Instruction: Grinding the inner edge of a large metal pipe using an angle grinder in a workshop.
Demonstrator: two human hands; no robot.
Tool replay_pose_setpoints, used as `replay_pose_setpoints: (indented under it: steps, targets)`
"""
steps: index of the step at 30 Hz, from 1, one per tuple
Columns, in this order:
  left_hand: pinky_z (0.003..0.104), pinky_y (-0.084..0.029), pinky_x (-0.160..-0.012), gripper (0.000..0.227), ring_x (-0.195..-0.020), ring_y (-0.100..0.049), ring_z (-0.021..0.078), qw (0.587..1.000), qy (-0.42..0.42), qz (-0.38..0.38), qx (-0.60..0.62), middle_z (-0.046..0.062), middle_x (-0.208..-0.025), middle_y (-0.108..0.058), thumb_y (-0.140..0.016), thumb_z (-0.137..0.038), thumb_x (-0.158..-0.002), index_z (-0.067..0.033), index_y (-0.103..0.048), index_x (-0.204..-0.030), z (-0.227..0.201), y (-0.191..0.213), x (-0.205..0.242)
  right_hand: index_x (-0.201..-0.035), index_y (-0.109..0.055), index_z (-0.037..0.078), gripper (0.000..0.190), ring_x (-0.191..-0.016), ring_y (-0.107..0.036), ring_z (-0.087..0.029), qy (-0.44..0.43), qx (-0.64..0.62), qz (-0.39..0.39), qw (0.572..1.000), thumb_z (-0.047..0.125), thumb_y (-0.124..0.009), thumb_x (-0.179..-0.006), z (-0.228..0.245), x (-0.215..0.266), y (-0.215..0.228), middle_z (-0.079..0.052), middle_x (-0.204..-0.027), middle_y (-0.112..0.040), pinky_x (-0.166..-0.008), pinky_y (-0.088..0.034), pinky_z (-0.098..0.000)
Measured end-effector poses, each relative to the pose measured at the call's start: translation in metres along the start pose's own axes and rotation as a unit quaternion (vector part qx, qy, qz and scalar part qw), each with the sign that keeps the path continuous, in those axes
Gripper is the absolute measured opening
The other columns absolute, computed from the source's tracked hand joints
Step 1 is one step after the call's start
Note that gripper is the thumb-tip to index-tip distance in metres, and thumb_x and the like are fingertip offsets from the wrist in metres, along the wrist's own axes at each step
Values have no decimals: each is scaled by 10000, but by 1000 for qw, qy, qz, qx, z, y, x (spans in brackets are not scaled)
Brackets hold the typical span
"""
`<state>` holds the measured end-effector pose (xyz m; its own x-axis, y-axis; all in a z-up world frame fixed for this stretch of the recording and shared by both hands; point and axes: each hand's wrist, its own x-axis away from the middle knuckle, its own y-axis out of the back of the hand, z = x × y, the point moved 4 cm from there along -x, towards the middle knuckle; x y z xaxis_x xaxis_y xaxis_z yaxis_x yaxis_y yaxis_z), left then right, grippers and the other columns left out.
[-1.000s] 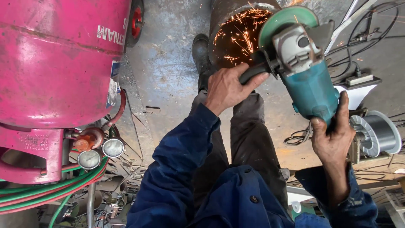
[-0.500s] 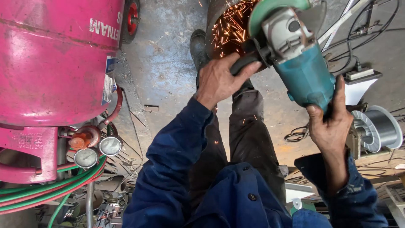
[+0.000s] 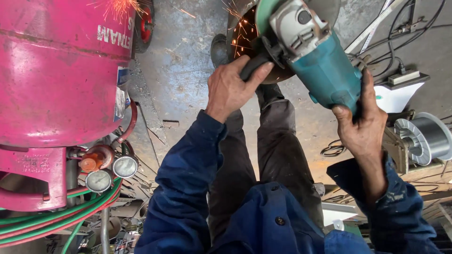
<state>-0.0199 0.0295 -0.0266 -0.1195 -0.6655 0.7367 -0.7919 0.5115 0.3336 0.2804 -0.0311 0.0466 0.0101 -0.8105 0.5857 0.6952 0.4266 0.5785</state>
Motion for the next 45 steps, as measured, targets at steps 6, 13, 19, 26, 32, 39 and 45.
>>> replay_pose_setpoints:
  steps: [6,13,19,26,32,39,45]
  targets:
    - [439,-523,-564,555,-572,-694,280,995,-75,-66,32,65,-625,-684,-612,-673,-908,-134,-746,-908,-10,-10,-3,-1702,-249,40,801,-1182,-678,-261,10,2,-11,1000,436,-650,-1132,-27,26,6,-255,-1306,-682,-1044,-551,-366]
    - [441,-533,-589,548,-597,-726,281,1000,4,-3,4,64,-619,-695,-629,-666,-906,-129,-729,-854,1,8,-3,-1699,-269,36,819,-1091,-720,-234,-15,0,-3,1000,445,-674,-1116,7,-1,-5,-231,-1232,-721,-967,-568,-365]
    - [457,-535,-601,530,-636,-719,310,993,-100,-64,5,63,-686,-719,-642,-651,-905,-134,-762,-913,-30,-14,-4,-1695,-249,-1,835,-1090,-667,-197,-47,-63,-38,996,450,-656,-1122,-29,44,-5,-210,-1254,-699,-991,-538,-340]
    - [421,-537,-562,549,-516,-707,242,997,-71,22,-8,22,-612,-710,-617,-687,-865,-157,-755,-894,-26,-13,-12,-1696,-231,-16,845,-1178,-674,-197,-39,-64,-46,996,463,-652,-1142,-31,33,-5,-202,-1281,-703,-1008,-544,-336]
    - [455,-527,-588,584,-581,-705,287,997,-57,6,-51,57,-614,-703,-619,-710,-863,-143,-753,-838,-36,-14,-13,-1728,-253,15,912,-858,-628,-200,-128,-106,-60,984,471,-661,-1052,-46,52,-16,-156,-991,-689,-776,-519,-362]
    - [472,-543,-609,578,-601,-703,330,996,-88,27,-18,101,-632,-688,-627,-692,-869,-130,-741,-938,-39,-19,-7,-1701,-241,-5,837,-977,-610,-177,-114,-109,-58,986,356,-655,-1070,-45,52,-14,-162,-1160,-686,-872,-510,-327]
    - [497,-522,-617,571,-653,-710,341,993,-93,12,-73,102,-690,-730,-646,-673,-881,-110,-735,-843,-38,-27,3,-1681,-201,-40,803,-1201,-596,-166,-69,-173,-70,980,308,-650,-1114,-52,81,-32,-185,-1415,-629,-1091,-493,-325]
